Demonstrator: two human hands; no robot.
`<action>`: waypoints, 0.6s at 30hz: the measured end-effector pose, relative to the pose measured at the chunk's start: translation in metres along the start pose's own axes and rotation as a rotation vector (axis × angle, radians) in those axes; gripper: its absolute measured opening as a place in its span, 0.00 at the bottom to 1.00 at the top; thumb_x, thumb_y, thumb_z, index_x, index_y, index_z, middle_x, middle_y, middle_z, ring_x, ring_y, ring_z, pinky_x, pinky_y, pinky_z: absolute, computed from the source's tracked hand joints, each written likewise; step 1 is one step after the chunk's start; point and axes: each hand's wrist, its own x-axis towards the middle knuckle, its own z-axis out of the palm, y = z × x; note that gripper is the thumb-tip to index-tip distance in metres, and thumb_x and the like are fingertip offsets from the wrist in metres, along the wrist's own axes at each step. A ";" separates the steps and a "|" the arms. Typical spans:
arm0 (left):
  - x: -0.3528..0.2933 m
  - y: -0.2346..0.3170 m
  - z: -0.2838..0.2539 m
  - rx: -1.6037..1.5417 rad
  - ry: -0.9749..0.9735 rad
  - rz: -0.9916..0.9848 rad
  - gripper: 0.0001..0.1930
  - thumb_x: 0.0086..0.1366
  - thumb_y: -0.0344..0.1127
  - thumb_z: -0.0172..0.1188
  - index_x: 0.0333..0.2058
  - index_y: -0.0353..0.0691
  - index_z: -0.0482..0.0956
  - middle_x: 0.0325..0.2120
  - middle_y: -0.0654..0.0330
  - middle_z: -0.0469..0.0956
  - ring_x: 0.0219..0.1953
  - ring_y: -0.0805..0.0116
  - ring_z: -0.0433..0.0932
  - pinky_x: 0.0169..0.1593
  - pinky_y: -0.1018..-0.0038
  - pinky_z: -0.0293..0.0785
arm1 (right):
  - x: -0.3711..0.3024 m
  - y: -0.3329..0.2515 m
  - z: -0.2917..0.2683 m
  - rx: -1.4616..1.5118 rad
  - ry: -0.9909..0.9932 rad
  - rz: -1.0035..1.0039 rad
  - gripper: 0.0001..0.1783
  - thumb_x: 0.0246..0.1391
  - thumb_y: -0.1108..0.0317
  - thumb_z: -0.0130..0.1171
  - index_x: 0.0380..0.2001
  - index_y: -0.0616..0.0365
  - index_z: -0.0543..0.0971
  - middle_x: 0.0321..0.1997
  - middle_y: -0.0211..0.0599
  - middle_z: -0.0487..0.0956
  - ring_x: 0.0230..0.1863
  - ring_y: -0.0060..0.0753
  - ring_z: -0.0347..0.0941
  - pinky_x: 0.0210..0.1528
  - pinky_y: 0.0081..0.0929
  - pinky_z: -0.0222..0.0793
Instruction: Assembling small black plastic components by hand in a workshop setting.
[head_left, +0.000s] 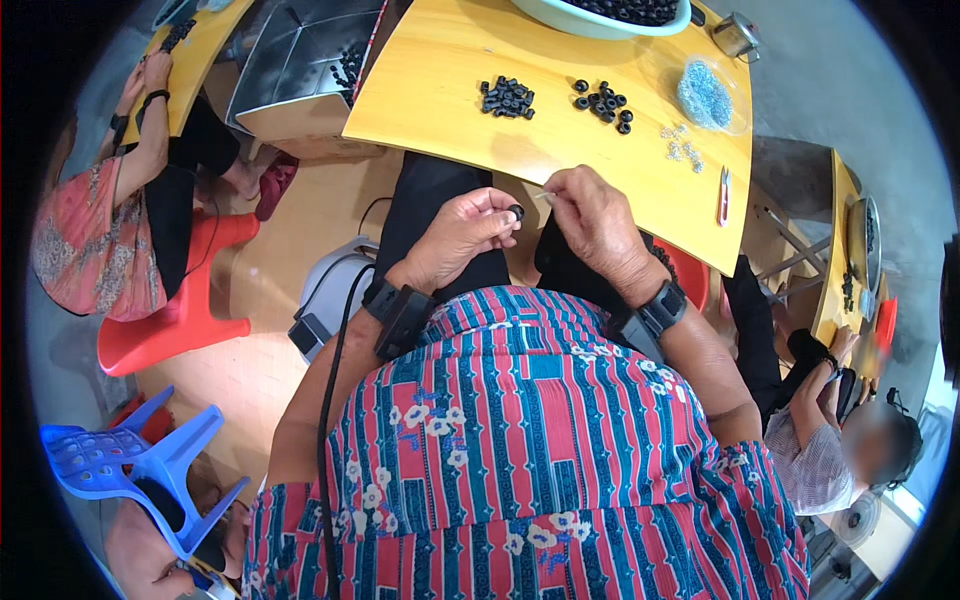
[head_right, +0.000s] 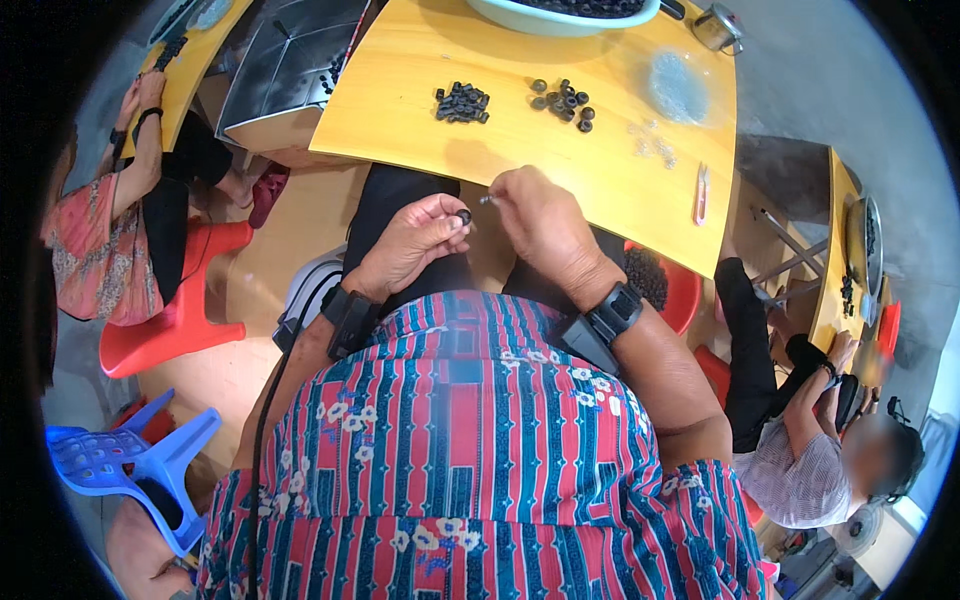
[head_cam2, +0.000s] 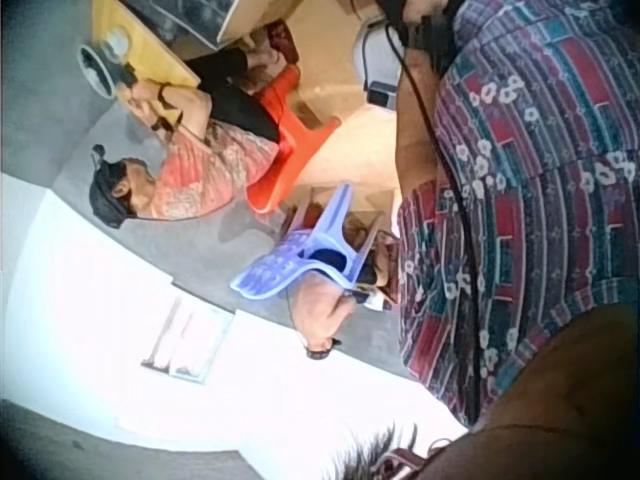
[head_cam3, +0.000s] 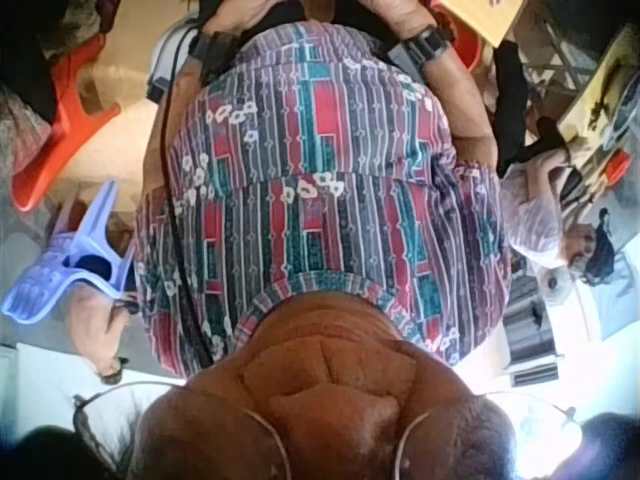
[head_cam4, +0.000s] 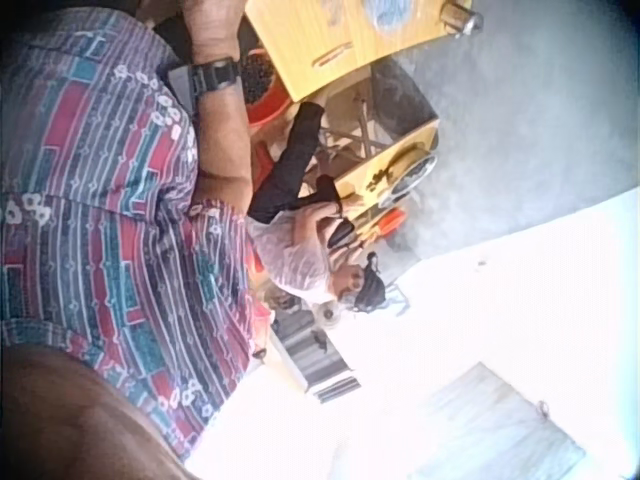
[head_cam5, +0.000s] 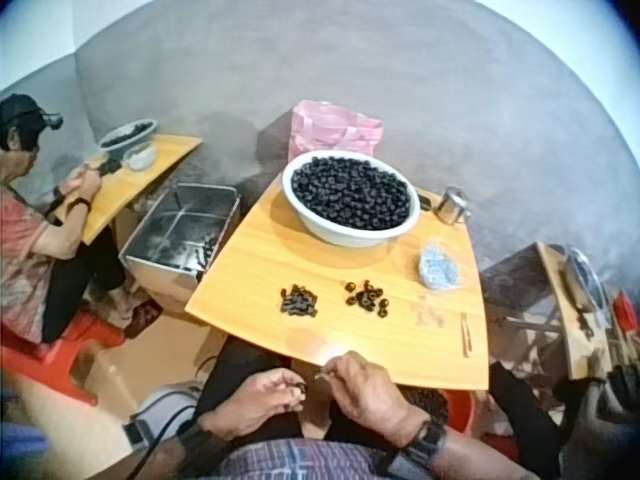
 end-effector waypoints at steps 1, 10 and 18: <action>-0.001 0.000 0.000 -0.003 0.004 0.003 0.07 0.65 0.33 0.55 0.41 0.40 0.72 0.32 0.67 0.73 0.34 0.80 0.73 0.45 0.78 0.73 | 0.001 -0.002 0.003 0.000 -0.004 -0.004 0.08 0.50 0.75 0.54 0.35 0.59 0.73 0.33 0.44 0.74 0.35 0.51 0.73 0.38 0.38 0.70; -0.002 0.000 0.000 -0.013 0.012 0.026 0.06 0.65 0.34 0.56 0.39 0.41 0.72 0.30 0.67 0.73 0.33 0.80 0.72 0.45 0.78 0.74 | 0.006 -0.014 0.006 -0.089 -0.077 -0.156 0.09 0.49 0.76 0.54 0.35 0.59 0.70 0.31 0.45 0.73 0.32 0.51 0.73 0.34 0.38 0.70; 0.000 -0.004 0.000 -0.051 0.020 0.033 0.09 0.64 0.35 0.58 0.40 0.39 0.73 0.32 0.66 0.75 0.34 0.78 0.73 0.43 0.78 0.74 | 0.009 -0.030 0.001 -0.444 -0.173 -0.344 0.11 0.47 0.72 0.52 0.36 0.61 0.70 0.30 0.44 0.70 0.29 0.46 0.73 0.32 0.36 0.72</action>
